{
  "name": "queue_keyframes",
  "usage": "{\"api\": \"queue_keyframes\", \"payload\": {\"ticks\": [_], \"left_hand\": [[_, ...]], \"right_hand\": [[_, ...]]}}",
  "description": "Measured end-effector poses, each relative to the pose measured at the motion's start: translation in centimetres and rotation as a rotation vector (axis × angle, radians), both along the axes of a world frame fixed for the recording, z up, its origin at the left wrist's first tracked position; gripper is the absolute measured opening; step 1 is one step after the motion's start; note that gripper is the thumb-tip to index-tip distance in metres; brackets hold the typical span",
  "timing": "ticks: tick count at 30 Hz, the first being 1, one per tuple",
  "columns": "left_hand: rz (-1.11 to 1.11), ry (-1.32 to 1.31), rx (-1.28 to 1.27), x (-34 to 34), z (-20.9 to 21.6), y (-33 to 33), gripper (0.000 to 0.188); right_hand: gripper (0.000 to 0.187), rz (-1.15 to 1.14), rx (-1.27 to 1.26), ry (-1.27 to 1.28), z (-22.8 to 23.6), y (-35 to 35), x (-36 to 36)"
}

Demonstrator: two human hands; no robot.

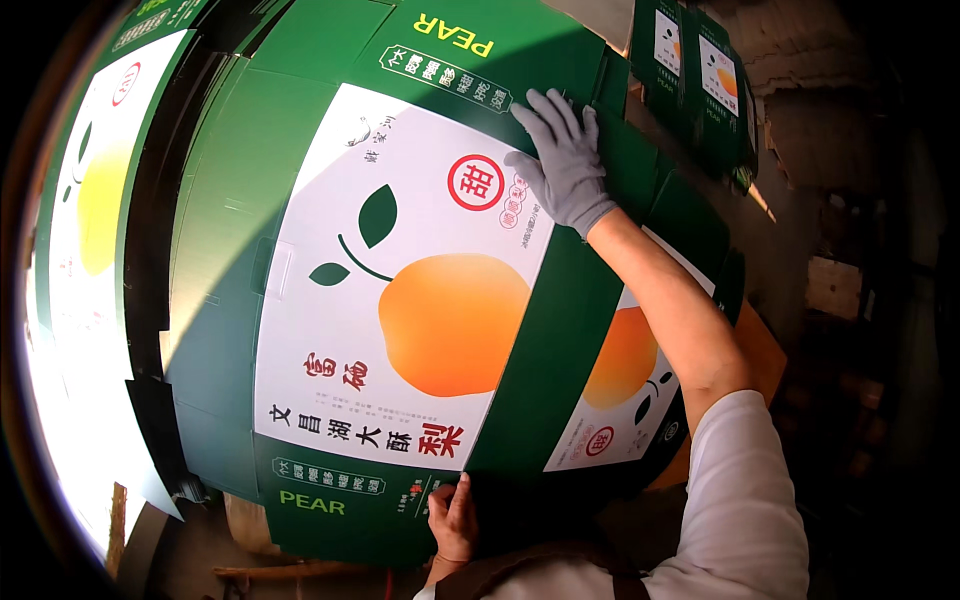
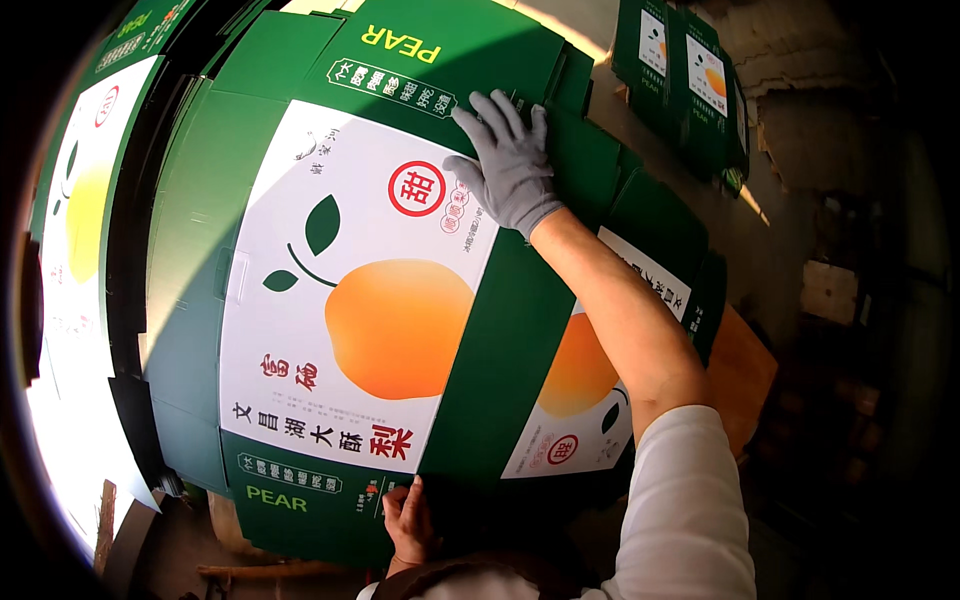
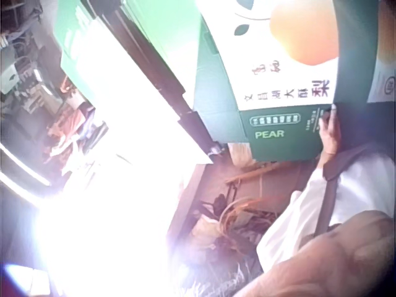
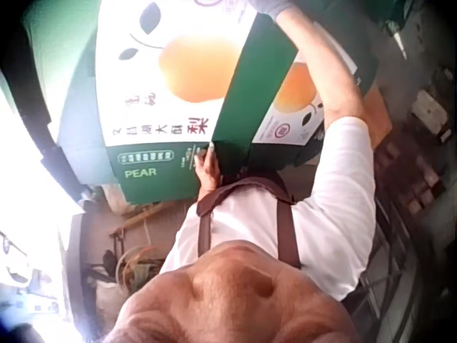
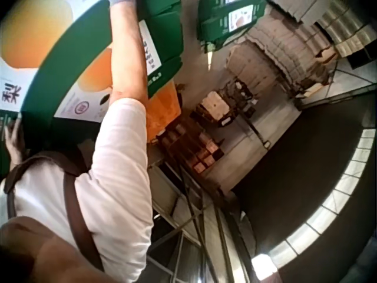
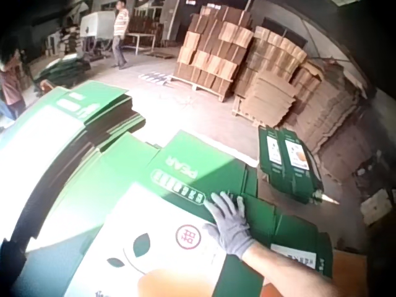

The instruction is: The person repeatedly picks up flat green pear boxes from a pile, places them on a cardboard sheet, and stacks them into a neat pile. The person uses both hands to align and adjust the boxes during stacking.

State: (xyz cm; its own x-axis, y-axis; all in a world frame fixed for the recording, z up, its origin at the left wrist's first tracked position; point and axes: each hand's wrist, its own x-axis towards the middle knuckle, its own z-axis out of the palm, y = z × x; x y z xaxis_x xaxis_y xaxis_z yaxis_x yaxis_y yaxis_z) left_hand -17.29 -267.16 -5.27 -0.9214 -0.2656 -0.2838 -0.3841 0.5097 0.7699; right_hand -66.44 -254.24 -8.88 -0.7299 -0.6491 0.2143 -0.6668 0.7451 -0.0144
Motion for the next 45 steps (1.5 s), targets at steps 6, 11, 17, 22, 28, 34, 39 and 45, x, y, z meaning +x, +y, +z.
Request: {"api": "queue_keyframes", "payload": {"ticks": [6,11,17,22,28,34,39,45], "left_hand": [[0.010,0.012,0.006,0.1,0.4,-0.3,0.051],[0.032,0.029,-0.005,1.2,1.5,-0.2,0.045],[0.071,0.104,0.039,2.9,2.5,0.3,0.040],[0.106,0.149,0.087,3.5,2.8,1.2,0.019],[-0.058,0.078,-0.247,2.6,6.2,1.7,0.018],[-0.429,0.442,-0.368,-5.8,7.6,4.6,0.042],[-0.686,0.300,-0.544,-7.9,6.0,6.5,0.064],[-0.715,0.219,-0.533,-9.8,6.9,7.6,0.068]], "right_hand": [[0.059,-0.122,-0.016,0.142,-0.2,0.5,0.6],[0.062,0.027,-0.087,-0.007,1.4,-2.7,12.3],[0.066,0.141,0.061,-0.133,3.8,-5.0,25.6],[0.067,0.194,0.024,-0.203,5.6,-5.7,34.3],[0.054,0.093,-0.631,-0.450,8.4,-2.0,41.0],[0.053,-0.252,-0.638,-0.229,10.2,10.3,38.6],[0.061,-0.300,-0.560,-0.299,8.6,14.5,40.9],[0.063,-0.318,-0.497,-0.391,9.2,15.9,39.5]]}}
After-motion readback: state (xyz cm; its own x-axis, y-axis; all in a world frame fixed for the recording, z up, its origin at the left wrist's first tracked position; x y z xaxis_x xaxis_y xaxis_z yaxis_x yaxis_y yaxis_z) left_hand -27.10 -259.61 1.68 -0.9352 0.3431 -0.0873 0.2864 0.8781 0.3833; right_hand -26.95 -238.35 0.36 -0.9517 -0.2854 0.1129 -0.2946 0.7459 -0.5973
